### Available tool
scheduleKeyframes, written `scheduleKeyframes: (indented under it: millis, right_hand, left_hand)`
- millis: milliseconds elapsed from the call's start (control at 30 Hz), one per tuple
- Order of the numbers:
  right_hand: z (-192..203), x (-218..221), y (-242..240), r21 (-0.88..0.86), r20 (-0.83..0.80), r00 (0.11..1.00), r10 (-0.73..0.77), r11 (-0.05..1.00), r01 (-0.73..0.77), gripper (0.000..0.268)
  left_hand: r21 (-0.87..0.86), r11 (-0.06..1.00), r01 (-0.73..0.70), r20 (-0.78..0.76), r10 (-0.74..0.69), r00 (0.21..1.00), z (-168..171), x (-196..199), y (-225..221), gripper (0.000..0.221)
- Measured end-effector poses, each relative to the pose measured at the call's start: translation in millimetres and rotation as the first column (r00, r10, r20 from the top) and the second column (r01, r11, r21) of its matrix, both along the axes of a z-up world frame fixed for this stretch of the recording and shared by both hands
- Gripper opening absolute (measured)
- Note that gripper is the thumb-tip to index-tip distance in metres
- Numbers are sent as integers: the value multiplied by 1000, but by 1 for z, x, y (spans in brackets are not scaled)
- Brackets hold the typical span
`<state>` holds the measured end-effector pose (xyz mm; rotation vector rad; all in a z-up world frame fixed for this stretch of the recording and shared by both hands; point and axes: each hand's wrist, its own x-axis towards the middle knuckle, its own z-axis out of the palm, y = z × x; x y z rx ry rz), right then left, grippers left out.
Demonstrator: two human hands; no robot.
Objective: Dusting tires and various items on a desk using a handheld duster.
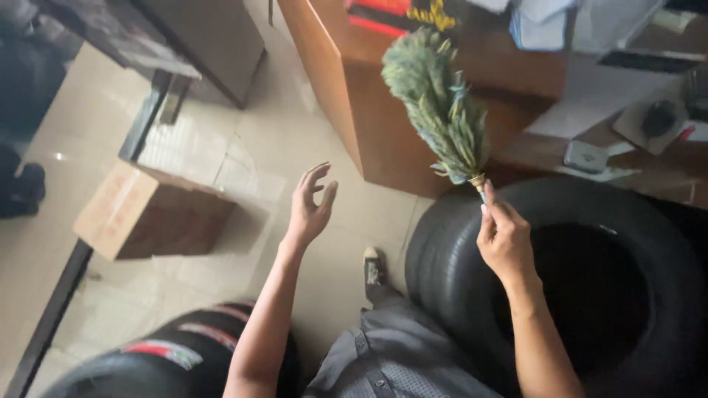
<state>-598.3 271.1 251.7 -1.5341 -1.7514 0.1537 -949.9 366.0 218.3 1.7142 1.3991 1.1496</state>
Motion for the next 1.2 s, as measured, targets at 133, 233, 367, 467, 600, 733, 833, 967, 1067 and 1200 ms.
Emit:
scheduleKeyframes:
  millis: [133,233,367,467,600,733,833,967,1067,1200]
  right_hand:
    - [12,-55,50,-46,29,999,27,999,-26,43]
    - [41,-88,90,-105,6,994,108,989,-107,43]
    - [47,-123,123,-159,-18,996,91,983,-92,42]
    - [45,-153,154,-135,-5,998,57,989,-57,42]
    - [44,-209,201,-179,-67,997,44,982,-56,42]
    - [48,-269,275,-124,-40,998,-40,992,34,42]
    - [63,-292,329,-70,15,996,-92,993,92,41]
    - [70,-310,379,-129,-17,990,-139,982,136,38]
    - [75,-321,417,-154,-6,983,-183,972,180,40]
    - [71,-329,465,-175,-65,976,-206,966,192,37]
  left_hand:
    - [29,999,41,46,-42,998,14,-30,44,37]
    - [6,1000,1,142,-2,990,-7,-60,69,36]
    - [-312,949,-52,184,114,976,-69,-114,80,36]
    - [-380,925,-15,250,118,961,-109,-153,112,37]
    - [-373,927,39,268,67,961,-100,-198,185,38]
    - [-299,951,79,238,-5,971,-89,-242,278,36]
    - [-254,960,119,197,-69,978,-65,-266,345,34]
    - [-150,970,190,202,-158,966,-54,-281,409,30]
    - [-121,962,244,248,-208,946,-39,-270,451,29]
    - [-187,935,302,268,-247,931,-43,-250,491,28]
